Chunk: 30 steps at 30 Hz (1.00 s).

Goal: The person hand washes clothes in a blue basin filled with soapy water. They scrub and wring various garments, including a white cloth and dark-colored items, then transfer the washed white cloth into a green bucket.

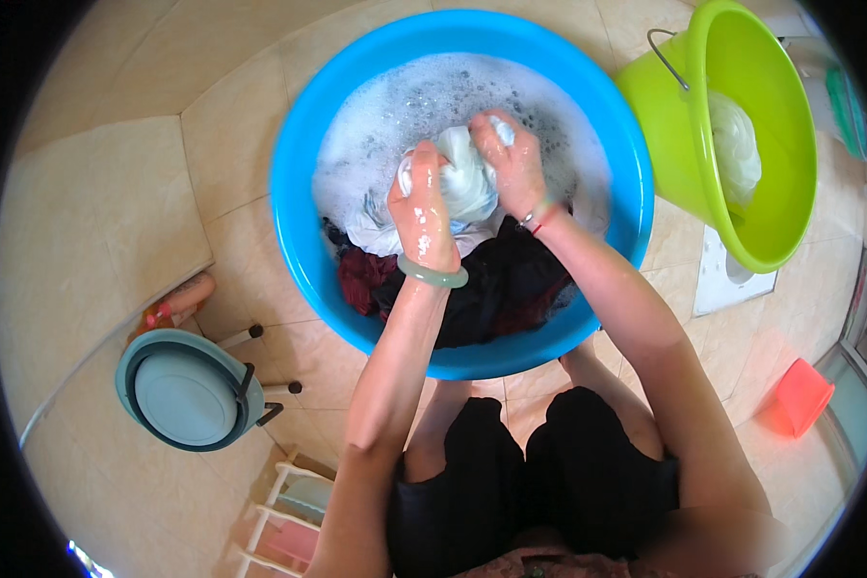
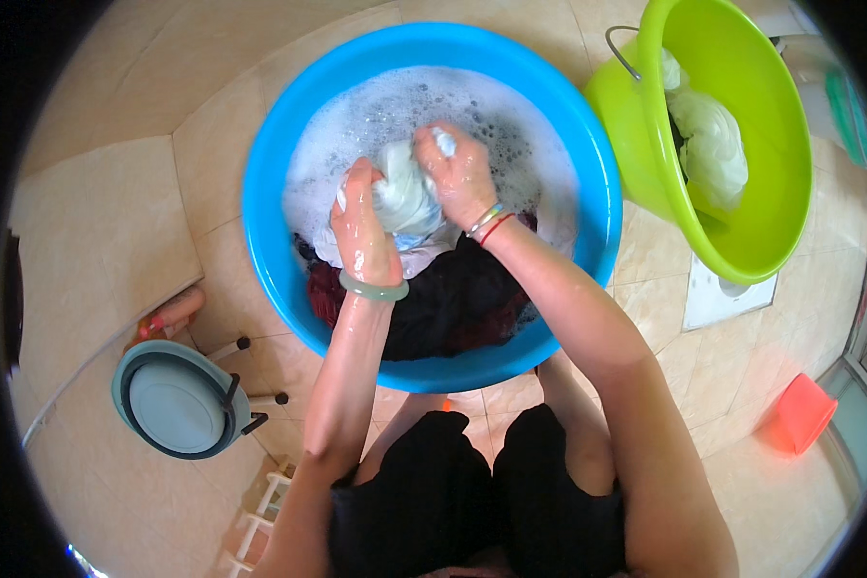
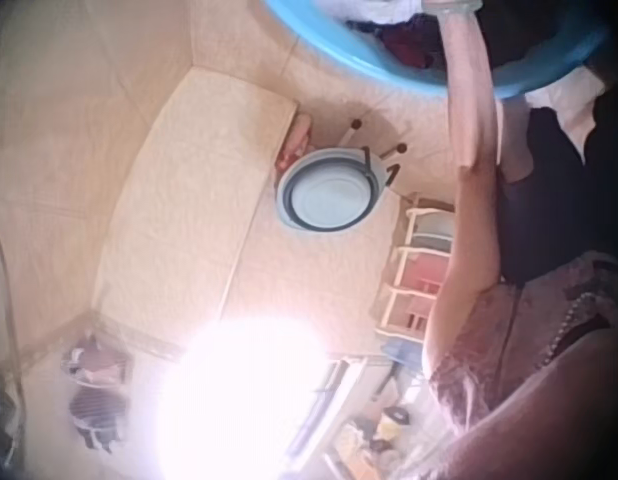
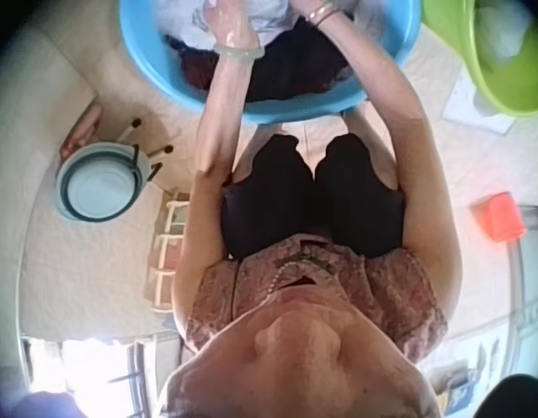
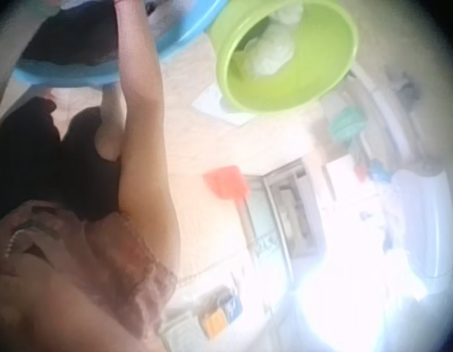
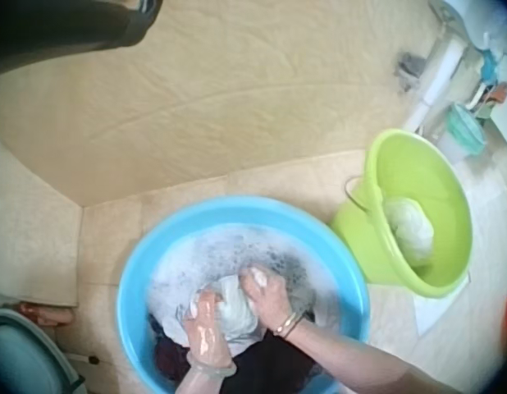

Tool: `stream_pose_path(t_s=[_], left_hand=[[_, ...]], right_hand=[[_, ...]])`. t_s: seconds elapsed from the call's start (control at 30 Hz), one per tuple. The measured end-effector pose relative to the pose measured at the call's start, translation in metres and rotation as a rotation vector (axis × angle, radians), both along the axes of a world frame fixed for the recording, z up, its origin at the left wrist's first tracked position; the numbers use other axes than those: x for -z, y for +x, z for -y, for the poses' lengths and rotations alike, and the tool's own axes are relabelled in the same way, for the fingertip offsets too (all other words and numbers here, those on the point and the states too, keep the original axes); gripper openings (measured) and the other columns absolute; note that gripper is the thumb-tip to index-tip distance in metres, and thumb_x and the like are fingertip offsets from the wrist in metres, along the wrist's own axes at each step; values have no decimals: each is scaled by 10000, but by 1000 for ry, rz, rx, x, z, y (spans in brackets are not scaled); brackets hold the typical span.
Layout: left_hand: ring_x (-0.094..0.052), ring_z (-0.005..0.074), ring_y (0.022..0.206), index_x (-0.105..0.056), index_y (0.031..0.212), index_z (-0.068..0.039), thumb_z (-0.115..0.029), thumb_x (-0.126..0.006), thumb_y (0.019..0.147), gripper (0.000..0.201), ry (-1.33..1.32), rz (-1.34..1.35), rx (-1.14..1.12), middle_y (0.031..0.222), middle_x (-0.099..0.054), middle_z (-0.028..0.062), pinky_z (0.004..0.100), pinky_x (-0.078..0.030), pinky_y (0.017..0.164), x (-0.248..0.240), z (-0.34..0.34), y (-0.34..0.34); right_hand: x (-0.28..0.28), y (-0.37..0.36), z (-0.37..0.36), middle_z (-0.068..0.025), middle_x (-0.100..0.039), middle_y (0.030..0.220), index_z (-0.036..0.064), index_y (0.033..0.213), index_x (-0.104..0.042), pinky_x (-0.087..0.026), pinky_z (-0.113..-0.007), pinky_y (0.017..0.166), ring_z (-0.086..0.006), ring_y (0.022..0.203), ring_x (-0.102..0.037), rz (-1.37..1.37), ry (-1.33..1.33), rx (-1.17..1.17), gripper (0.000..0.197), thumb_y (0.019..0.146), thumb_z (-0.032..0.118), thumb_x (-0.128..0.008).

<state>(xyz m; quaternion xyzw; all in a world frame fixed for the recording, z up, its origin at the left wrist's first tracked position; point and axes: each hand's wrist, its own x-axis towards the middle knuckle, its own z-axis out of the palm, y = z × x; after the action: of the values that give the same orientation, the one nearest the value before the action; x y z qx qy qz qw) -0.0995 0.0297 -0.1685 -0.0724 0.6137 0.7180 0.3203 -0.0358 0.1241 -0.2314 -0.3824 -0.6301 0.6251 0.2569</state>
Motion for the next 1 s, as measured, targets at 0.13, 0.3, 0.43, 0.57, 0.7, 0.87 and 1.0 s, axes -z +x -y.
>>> stream_pose_path(t_s=[0.13,0.3,0.43,0.57,0.7,0.87,1.0], left_hand=[[-542,144,1063,-645,1086,-20,-307,-627,948,319,-41,-265,231,1125,-616,70,283,-421,927,23,11,-25],[-107,302,1471,-404,1457,-229,-363,-584,953,551,-240,-578,559,1591,-70,190,452,-218,1147,67,12,-42],[-207,387,1435,-260,1513,-307,-401,-559,941,652,-704,-1004,989,1569,-96,246,443,-217,1152,103,15,-40],[-278,408,1399,-275,1510,-258,-427,-571,901,697,-793,-639,1115,1505,-271,272,427,-262,1137,98,0,-46],[-452,455,1256,-333,1481,-170,-394,-551,887,671,-806,-430,1227,1465,-331,292,465,-368,1056,116,-13,-64],[-427,395,1289,-368,1444,-90,-459,-571,905,684,-552,-767,840,1430,-393,253,457,-351,1059,108,9,-39],[-383,337,1324,-276,1489,-115,-600,-519,912,792,16,51,253,1403,-420,206,463,-324,1080,52,26,-10]], right_hand=[[26,-2,-29,-150,-600,1052,32,1176,-563,-477,-340,827,-228,937,-577,-37,-7,109,388,901,290,-651],[44,15,-30,-174,-424,1327,162,1308,-506,-471,-406,918,-347,1137,-510,94,614,-117,548,811,118,-731],[66,26,-19,-188,-414,1330,192,1323,-496,-467,-414,948,-387,1158,-500,347,713,-268,587,799,5,-682],[87,20,-23,-227,-456,1329,131,1356,-464,-435,-433,998,-381,1164,-530,227,332,-346,552,844,-58,-550],[101,14,-27,-238,-514,1301,98,1353,-478,-427,-420,1008,-379,1169,-534,433,281,-315,510,861,-2,-569],[67,9,-27,-203,-545,1253,103,1224,-599,-449,-411,956,-379,1149,-522,374,296,-102,439,799,93,-705],[2,16,0,-145,-546,1133,139,1034,-682,-469,-400,895,-345,1073,-537,77,427,-109,329,719,104,-771]])
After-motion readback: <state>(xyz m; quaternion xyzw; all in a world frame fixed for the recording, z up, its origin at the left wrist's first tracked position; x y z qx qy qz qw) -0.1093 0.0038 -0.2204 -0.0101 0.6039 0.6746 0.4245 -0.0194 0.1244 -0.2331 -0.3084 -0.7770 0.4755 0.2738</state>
